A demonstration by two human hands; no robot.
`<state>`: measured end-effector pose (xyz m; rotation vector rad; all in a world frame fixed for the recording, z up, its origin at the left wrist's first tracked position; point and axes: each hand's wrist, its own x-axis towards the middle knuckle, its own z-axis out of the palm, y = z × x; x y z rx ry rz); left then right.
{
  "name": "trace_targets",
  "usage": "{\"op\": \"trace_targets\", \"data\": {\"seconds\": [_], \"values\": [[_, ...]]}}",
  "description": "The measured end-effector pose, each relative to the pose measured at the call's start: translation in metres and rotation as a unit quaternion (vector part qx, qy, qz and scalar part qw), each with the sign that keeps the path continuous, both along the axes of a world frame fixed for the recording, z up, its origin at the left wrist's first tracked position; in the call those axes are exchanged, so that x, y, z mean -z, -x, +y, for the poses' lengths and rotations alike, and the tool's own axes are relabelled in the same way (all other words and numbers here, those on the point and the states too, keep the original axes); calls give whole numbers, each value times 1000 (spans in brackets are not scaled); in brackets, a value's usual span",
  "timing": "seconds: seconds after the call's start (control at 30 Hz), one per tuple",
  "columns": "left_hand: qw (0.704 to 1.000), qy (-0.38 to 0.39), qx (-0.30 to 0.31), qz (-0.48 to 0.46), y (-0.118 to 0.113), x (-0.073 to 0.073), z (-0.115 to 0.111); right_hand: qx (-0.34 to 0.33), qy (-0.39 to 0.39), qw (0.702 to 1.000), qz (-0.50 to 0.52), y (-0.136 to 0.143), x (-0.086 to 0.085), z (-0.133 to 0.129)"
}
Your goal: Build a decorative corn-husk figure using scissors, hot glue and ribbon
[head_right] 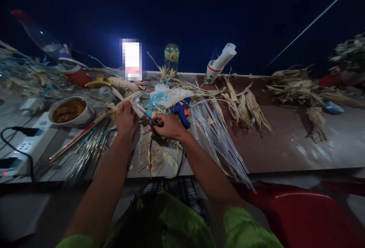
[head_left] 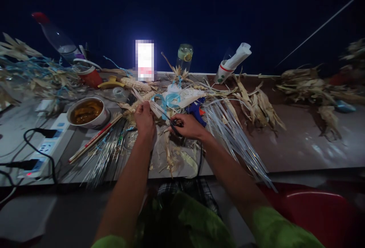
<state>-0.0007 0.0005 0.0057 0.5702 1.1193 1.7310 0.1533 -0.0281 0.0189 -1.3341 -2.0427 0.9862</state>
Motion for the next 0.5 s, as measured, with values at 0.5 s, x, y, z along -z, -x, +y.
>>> {"op": "trace_targets", "data": {"seconds": [0.5], "values": [[998, -21, -55, -20, 4, 3, 3, -38, 5, 999, -21, -2, 2, -1]]}}
